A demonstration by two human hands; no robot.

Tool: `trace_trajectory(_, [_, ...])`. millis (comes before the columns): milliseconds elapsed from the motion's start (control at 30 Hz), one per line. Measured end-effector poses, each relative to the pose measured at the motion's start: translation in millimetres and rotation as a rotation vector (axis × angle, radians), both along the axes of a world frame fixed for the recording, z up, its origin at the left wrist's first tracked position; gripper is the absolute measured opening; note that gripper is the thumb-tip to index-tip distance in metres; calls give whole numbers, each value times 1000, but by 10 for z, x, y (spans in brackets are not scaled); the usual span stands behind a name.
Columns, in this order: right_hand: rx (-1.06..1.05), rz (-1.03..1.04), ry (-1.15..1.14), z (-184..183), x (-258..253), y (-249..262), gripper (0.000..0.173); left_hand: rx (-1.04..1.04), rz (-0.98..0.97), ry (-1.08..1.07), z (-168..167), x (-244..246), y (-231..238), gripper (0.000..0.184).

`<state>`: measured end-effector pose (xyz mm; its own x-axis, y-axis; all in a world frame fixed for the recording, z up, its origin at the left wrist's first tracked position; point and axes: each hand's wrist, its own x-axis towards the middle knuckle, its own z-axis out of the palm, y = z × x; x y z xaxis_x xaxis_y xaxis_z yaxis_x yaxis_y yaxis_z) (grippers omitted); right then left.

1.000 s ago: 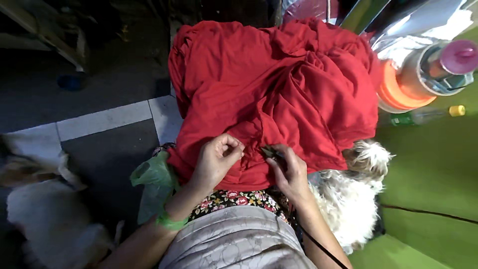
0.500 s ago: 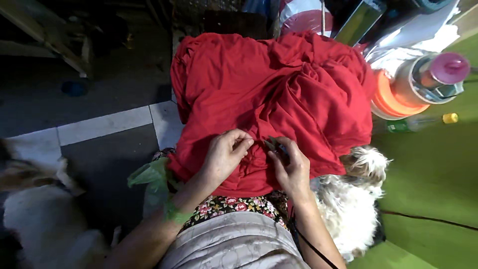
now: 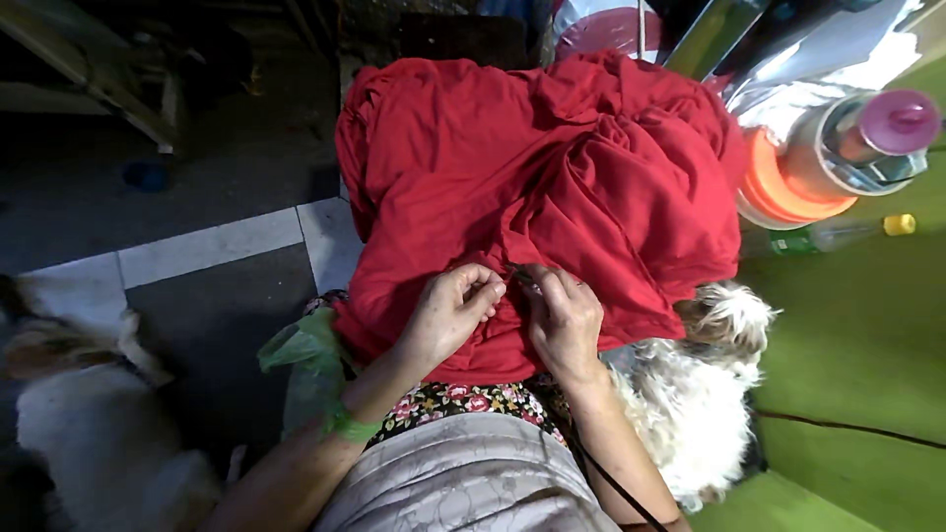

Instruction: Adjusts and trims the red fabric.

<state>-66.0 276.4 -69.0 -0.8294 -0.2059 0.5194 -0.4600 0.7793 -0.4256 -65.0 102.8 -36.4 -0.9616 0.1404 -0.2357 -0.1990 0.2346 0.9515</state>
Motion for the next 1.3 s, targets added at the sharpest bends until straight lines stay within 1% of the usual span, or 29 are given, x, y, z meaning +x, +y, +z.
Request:
trace_trajectory(267, [8, 36, 63, -89, -1, 7, 20, 23, 0, -17, -22, 4, -10, 8])
trace_trajectory(367, [-21, 34, 50, -109, -17, 29, 20, -9, -23, -14, -3, -6, -48, 10])
trace_trajectory(467, [-141, 57, -107, -59, -32, 108, 20, -7, 16, 51, -26, -1, -166, 9])
trace_trajectory(533, [-249, 84, -224, -28, -29, 186, 25, 45, 51, 51, -27, 13, -236, 3])
trace_trajectory(600, [-355, 93, -298, -28, -1, 239, 29, 100, 63, 18, -22, 44, -258, 5])
trace_trajectory(667, [-487, 107, -327, -49, 38, 276, 30, 105, 44, -22, -19, 74, -251, 8])
trace_trajectory(733, [-606, 134, -331, -72, 65, 314, 28, 58, 11, -54, -20, 95, -232, 8])
trace_trajectory(833, [-694, 139, -311, -64, 100, 327, 29, -45, -31, -95, 47, 114, -211, 12])
trace_trajectory(900, [-668, 155, -279, -16, 136, 309, 27, -97, -51, -87, 79, 132, -208, 13])
trace_trajectory(967, [-587, 195, -262, 32, 183, 289, 25, -145, -65, -54, 77, 159, -192, 11])
trace_trajectory(1067, [-384, 202, -292, 44, 249, 241, 26, -288, -103, 35, 27, 189, -79, 19])
trace_trajectory(1100, [-305, 185, -297, 31, 264, 224, 26, -309, -123, 54, -3, 187, -45, 18])
trace_trajectory(1167, [-199, 166, -297, 0, 277, 222, 25, -281, -142, 50, -50, 168, -36, 11])
trace_trajectory(1300, [-135, 227, -340, 32, 294, 339, 22, -60, -133, -138, -42, 108, -168, 5])
